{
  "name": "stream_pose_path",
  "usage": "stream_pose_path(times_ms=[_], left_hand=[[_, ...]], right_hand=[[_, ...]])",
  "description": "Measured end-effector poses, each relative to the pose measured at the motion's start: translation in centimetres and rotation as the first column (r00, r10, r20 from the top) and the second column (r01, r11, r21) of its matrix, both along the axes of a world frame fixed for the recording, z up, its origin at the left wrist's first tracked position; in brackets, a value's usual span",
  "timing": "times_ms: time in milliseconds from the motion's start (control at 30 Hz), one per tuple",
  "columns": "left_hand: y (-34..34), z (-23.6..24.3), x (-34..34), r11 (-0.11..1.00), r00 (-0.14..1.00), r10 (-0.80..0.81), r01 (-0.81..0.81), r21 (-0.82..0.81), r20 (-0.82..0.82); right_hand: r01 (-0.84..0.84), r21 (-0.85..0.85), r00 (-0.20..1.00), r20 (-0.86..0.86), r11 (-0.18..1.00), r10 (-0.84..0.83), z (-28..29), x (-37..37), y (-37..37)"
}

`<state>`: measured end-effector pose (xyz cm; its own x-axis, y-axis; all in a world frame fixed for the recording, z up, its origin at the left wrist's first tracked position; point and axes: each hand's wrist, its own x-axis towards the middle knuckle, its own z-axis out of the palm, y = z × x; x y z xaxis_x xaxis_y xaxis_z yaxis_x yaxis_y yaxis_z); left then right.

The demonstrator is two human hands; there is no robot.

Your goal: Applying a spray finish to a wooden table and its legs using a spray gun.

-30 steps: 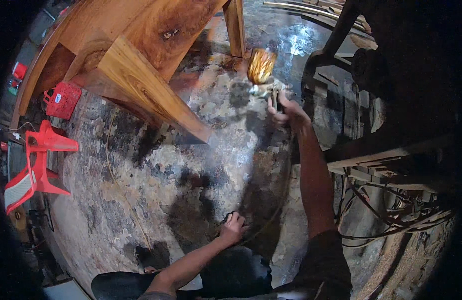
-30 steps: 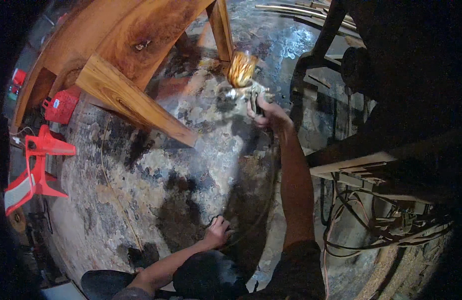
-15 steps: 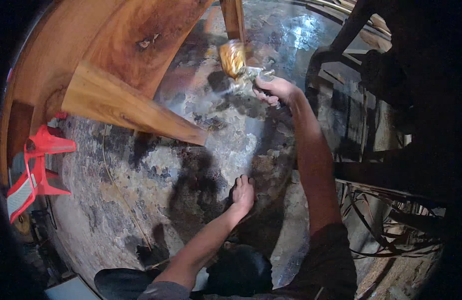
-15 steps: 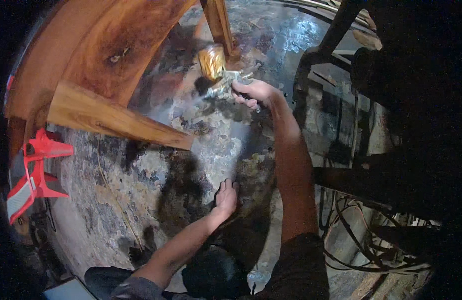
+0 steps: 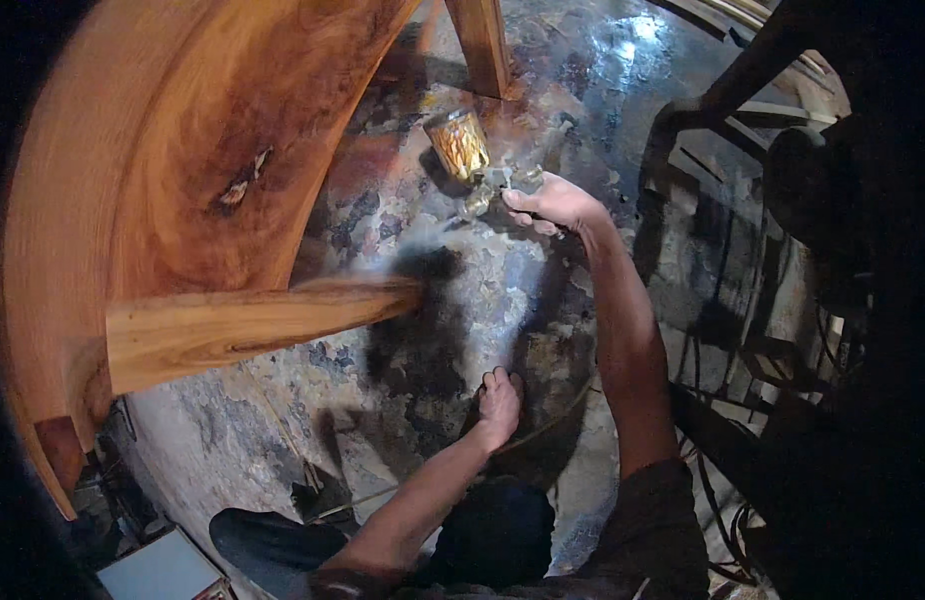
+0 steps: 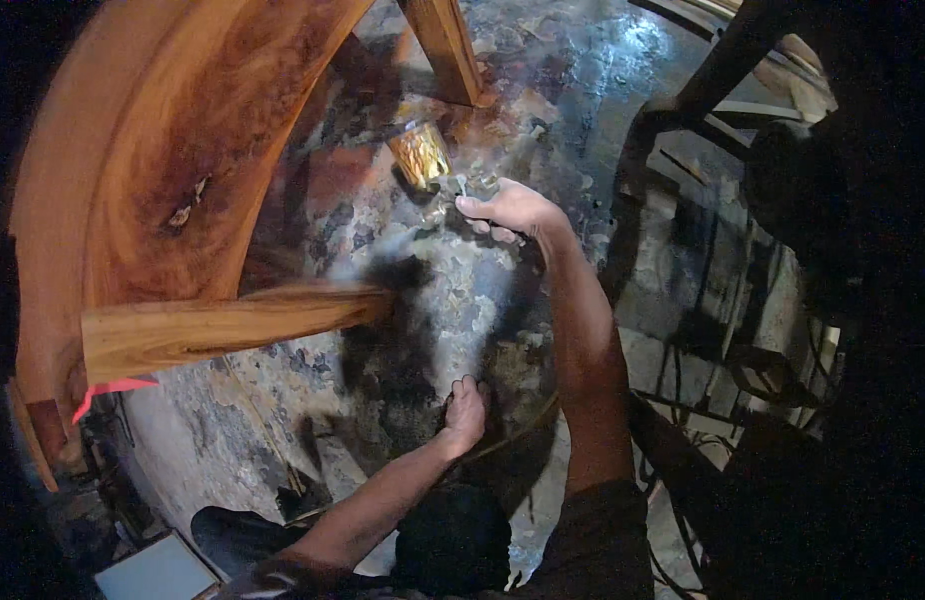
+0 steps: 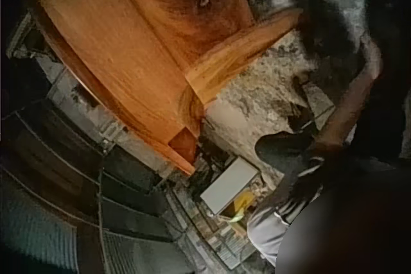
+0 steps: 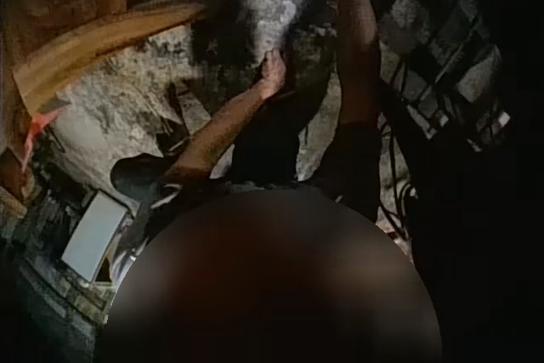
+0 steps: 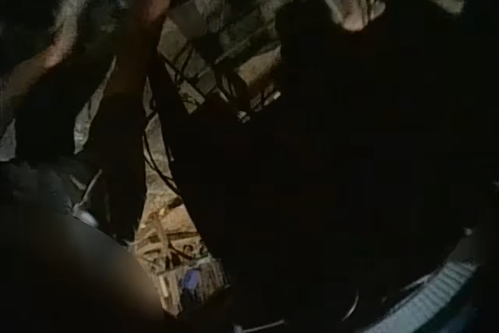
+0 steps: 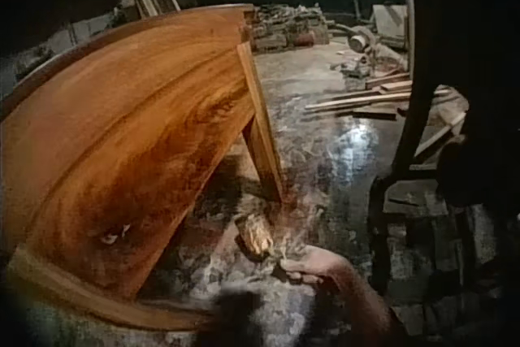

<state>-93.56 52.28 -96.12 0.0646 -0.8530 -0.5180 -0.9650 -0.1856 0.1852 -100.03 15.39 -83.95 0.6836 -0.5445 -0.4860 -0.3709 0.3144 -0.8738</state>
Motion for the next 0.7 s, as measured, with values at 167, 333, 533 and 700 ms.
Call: stream_pose_path(times_ms=[167,333,533,700], left_hand=[[0.8,-2.2,-0.2,0.994,0.99,-0.101,0.096,0.049,0.095],[0.4,-3.7,-0.8,0.922,0.938,0.341,-0.321,0.215,-0.064],[-1.4,0.9,-0.8,0.918,0.944,0.317,-0.282,0.28,-0.089],[-1.6,1.6,-1.1,0.946,0.977,-0.169,0.124,0.3,0.128]], right_hand=[[0.028,0.228,0.853,0.503,0.973,-0.142,1.1,0.5,0.1],[-0.024,0.281,0.828,0.543,0.959,-0.138,1.6,0.4,1.1],[0.134,0.13,0.976,0.154,0.982,-0.153,0.1,-0.2,3.7],[0.232,-0.211,0.97,0.127,0.95,-0.209,-2.6,3.6,5.0]])
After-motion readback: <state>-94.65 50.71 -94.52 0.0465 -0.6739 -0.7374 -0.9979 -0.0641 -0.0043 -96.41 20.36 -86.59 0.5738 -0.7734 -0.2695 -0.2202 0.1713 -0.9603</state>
